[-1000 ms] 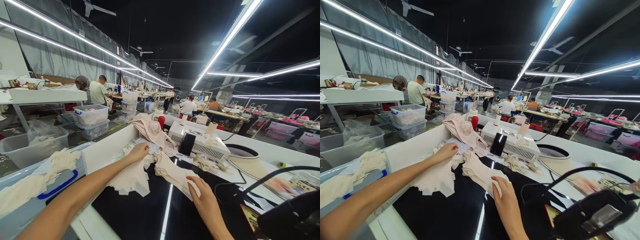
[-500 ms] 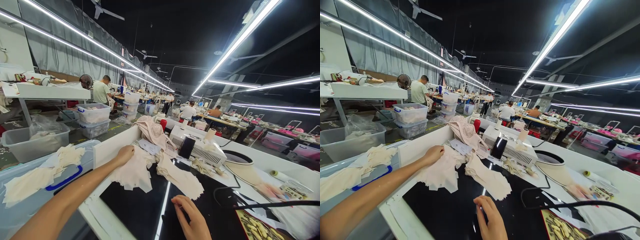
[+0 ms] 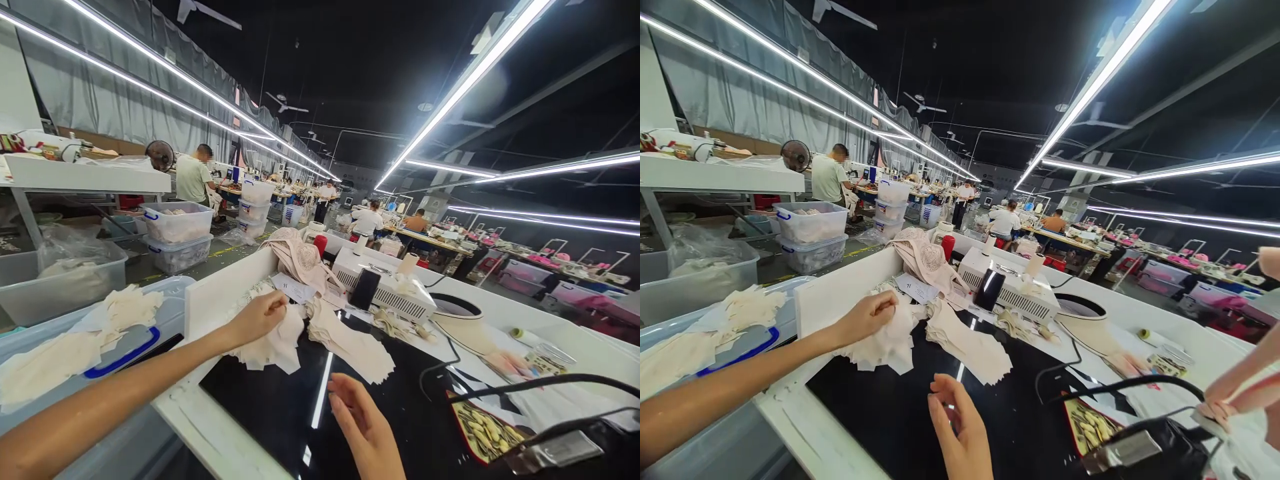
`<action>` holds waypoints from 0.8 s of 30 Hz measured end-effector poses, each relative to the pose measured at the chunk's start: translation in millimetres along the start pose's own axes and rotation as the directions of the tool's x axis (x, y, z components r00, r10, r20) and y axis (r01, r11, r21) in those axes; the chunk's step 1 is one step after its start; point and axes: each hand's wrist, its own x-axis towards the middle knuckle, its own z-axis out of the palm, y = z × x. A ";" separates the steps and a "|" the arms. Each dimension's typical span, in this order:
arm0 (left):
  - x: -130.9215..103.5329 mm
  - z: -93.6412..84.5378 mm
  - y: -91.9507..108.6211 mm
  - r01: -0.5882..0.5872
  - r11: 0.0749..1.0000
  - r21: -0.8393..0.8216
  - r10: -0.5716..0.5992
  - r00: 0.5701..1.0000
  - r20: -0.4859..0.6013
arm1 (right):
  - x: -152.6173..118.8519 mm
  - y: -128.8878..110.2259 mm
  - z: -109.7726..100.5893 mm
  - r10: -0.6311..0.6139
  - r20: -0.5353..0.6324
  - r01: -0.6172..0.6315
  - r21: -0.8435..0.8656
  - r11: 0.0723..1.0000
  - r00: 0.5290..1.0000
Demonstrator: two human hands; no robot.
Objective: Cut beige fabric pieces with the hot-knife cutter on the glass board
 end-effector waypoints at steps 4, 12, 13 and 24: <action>-32.5 28.1 32.9 -0.031 0.987 -0.156 0.058 0.984 0.169 | -1.3 -11.5 3.6 0.140 0.010 -0.140 0.147 0.979 0.990; -56.5 55.5 52.0 0.136 0.939 -0.316 0.000 0.918 0.396 | -21.0 -14.5 23.2 0.286 0.243 -0.366 0.418 0.831 0.927; -56.8 57.5 50.8 0.187 0.926 -0.328 -0.035 0.908 0.417 | -21.8 -13.7 23.5 0.294 0.227 -0.366 0.438 0.821 0.929; -65.8 73.9 48.0 0.681 0.606 -0.412 -0.272 0.664 0.697 | -28.8 -12.1 21.0 0.269 0.192 -0.326 0.416 0.849 0.944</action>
